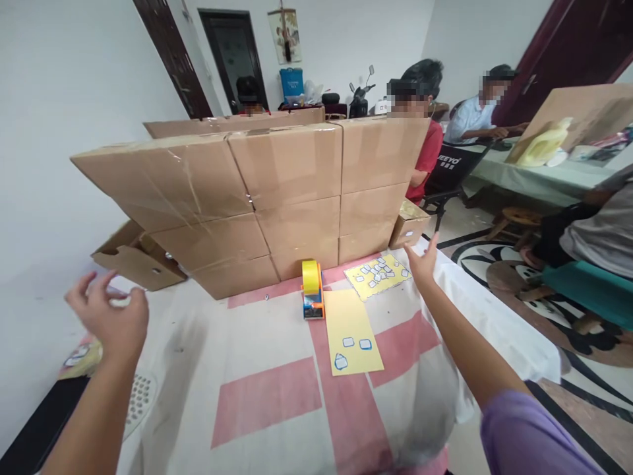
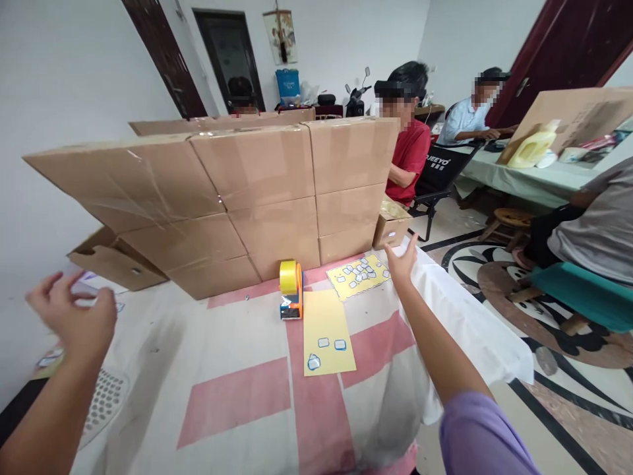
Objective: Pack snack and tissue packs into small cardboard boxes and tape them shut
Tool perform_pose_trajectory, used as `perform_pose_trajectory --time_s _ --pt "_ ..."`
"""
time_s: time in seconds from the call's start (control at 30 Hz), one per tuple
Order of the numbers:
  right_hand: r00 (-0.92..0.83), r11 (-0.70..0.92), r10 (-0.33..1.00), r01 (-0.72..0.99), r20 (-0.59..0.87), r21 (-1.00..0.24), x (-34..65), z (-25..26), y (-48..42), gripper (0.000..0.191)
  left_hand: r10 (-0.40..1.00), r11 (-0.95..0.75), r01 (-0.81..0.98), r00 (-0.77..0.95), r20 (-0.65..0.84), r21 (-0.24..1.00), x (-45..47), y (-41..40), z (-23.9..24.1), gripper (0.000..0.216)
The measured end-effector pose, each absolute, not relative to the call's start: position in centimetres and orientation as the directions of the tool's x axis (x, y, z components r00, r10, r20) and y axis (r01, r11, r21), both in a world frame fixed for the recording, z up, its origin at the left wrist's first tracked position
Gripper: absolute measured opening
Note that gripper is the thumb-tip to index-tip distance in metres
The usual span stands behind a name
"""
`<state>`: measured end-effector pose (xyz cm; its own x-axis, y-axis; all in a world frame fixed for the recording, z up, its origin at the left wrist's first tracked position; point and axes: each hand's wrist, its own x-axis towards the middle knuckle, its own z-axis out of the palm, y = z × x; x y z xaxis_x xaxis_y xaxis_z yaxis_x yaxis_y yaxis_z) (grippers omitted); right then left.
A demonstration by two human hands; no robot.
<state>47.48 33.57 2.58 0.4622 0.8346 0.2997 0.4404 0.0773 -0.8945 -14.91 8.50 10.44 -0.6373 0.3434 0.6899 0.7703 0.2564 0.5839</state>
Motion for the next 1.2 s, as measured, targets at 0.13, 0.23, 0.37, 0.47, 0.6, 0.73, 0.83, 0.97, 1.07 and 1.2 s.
perform_pose_trajectory --time_s 0.13,0.23,0.37,0.47,0.6,0.73,0.83,0.97,1.07,1.2 --pt "0.463 0.099 0.843 0.366 0.273 -0.925 49.2 -0.1 22.6 0.115 0.442 0.488 0.643 -0.765 0.468 0.59 -20.1 13.8 13.0 0.112" --pt "0.477 -0.013 0.863 0.349 0.166 -0.937 50.9 -1.2 16.5 0.115 0.573 0.586 0.608 -0.778 0.257 0.535 -23.1 15.6 13.6 0.114" --pt "0.498 -0.034 0.85 0.379 0.173 -0.925 51.5 -1.5 14.3 0.108 0.619 0.625 0.618 -0.765 0.179 0.477 -24.9 16.7 12.4 0.081" --pt "0.458 -0.007 0.863 0.433 0.213 -0.902 50.5 -1.8 14.3 0.109 0.601 0.662 0.62 -0.775 0.195 0.42 -25.2 17.5 11.9 0.071" --pt "0.347 0.097 0.89 0.487 0.294 -0.868 49.3 -3.0 14.3 0.101 0.646 0.66 0.681 -0.73 0.223 0.317 -25.8 18.2 12.8 0.081" --pt "0.247 0.173 0.896 0.57 0.368 -0.803 49.1 -4.0 14.2 0.088 0.756 0.593 0.785 -0.62 0.212 0.179 -25.6 18.2 14.4 0.053" --pt "0.232 0.184 0.889 0.611 0.396 -0.77 49.2 -4.1 14.2 0.08 0.806 0.55 0.83 -0.555 0.206 0.086 -24.5 17.1 16.3 0.033" --pt "0.171 0.285 0.83 0.687 0.53 -0.669 48.4 -3.0 13.4 0.063 0.846 0.464 0.885 -0.436 0.307 -0.023 -22.8 11.8 19.2 0.029" --pt "0.001 0.49 0.723 0.703 0.691 -0.515 45.7 -0.7 12.4 0.041 0.84 0.431 0.898 -0.366 0.401 -0.084 -21.9 3.9 19.3 0.034" --pt "-0.321 0.744 0.634 0.502 0.704 -0.441 38.1 3.9 11.8 0.019 0.781 0.312 0.944 -0.193 0.595 -0.104 -21.0 -8.8 15.3 0.033"
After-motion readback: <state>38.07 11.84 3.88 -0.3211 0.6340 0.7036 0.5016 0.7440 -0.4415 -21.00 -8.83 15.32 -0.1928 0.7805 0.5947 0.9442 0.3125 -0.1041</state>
